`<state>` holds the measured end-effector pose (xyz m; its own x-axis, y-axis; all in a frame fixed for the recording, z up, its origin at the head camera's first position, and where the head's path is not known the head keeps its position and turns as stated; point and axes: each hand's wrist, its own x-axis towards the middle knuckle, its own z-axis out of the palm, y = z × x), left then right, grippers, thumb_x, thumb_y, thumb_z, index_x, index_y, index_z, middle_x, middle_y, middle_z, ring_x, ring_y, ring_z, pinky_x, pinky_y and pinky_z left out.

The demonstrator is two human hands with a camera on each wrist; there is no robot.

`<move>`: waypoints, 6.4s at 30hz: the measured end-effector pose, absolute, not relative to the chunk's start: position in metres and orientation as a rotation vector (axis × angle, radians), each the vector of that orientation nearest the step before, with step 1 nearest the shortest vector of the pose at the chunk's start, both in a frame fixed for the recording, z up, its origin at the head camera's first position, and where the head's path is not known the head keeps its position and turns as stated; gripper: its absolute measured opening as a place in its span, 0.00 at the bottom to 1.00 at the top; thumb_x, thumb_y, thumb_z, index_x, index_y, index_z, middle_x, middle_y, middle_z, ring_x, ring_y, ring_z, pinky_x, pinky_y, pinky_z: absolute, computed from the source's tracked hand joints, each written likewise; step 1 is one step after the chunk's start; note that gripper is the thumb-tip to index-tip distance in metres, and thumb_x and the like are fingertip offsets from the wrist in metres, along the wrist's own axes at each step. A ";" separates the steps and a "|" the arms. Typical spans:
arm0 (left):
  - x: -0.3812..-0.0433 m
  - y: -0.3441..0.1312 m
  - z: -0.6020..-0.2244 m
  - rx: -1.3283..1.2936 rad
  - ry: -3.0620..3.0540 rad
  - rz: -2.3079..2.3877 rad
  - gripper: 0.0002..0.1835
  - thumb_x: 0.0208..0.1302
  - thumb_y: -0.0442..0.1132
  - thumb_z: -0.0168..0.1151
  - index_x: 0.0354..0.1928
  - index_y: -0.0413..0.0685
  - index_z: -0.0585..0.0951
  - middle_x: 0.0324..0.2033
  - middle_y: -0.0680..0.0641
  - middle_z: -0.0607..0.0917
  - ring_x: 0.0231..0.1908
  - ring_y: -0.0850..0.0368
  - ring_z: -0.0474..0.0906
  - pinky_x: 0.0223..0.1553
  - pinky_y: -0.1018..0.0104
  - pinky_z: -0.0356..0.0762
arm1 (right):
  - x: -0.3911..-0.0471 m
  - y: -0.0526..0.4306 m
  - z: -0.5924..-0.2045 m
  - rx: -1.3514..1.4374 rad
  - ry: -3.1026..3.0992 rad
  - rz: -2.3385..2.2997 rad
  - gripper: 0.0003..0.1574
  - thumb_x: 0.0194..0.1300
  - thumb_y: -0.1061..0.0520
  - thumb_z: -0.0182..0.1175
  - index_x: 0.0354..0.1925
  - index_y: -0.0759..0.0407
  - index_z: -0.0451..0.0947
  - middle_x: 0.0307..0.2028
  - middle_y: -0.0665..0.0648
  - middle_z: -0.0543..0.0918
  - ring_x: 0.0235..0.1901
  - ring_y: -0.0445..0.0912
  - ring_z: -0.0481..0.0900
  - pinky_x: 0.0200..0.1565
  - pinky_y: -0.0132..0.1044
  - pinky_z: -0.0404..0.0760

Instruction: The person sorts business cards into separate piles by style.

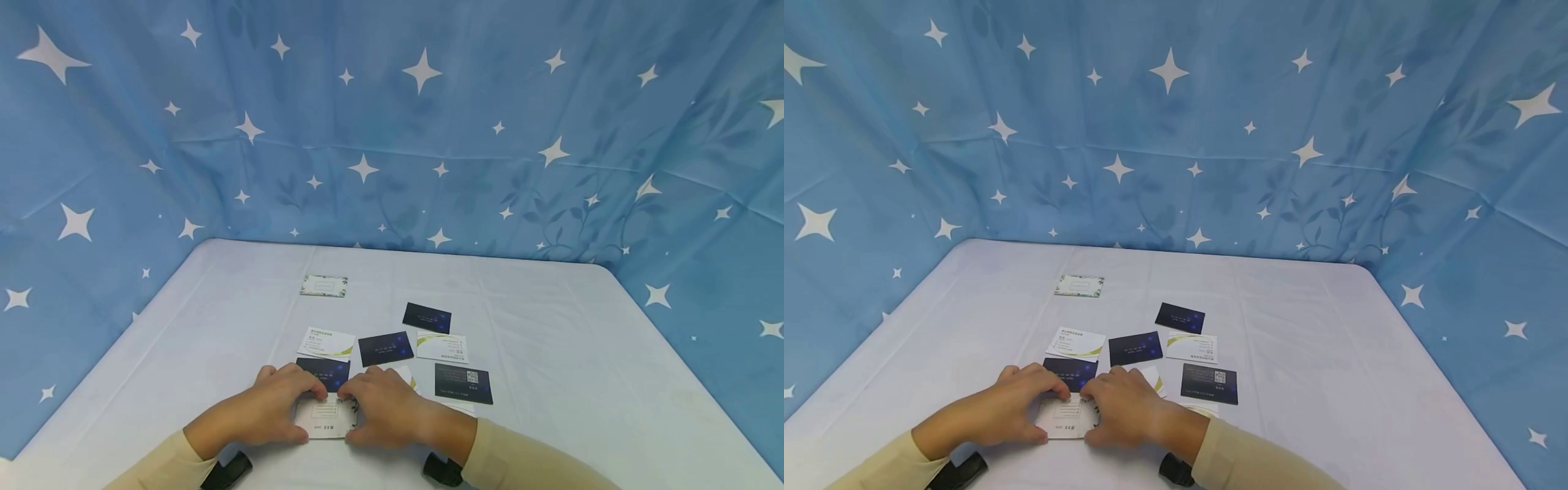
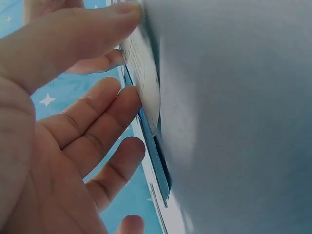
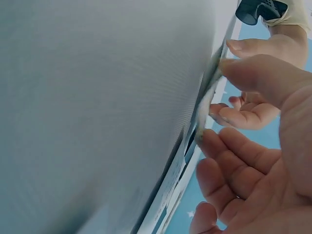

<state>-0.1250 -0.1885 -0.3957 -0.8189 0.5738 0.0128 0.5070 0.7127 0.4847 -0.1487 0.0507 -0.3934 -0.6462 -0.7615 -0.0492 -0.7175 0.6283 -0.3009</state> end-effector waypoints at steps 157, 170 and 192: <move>-0.281 -0.160 -0.373 0.456 2.960 0.673 0.26 0.60 0.43 0.74 0.61 0.54 0.80 0.55 0.47 0.81 0.59 0.47 0.67 0.52 0.45 0.53 | -0.289 0.073 -0.372 -0.728 2.893 -0.625 0.35 0.63 0.49 0.70 0.66 0.55 0.74 0.59 0.56 0.78 0.58 0.54 0.71 0.59 0.52 0.68; -0.319 -0.141 -0.387 0.311 2.913 0.666 0.25 0.64 0.41 0.70 0.63 0.54 0.78 0.58 0.46 0.79 0.63 0.46 0.62 0.57 0.43 0.50 | -0.326 0.075 -0.386 -0.541 2.843 -0.701 0.35 0.65 0.53 0.67 0.68 0.55 0.71 0.63 0.57 0.75 0.61 0.54 0.69 0.62 0.50 0.67; -0.330 -0.140 -0.395 0.252 2.854 0.698 0.24 0.67 0.40 0.66 0.65 0.53 0.77 0.59 0.46 0.77 0.62 0.45 0.62 0.58 0.42 0.50 | -0.340 0.068 -0.399 -0.464 2.802 -0.701 0.33 0.68 0.56 0.61 0.70 0.57 0.69 0.67 0.57 0.72 0.67 0.55 0.65 0.68 0.49 0.60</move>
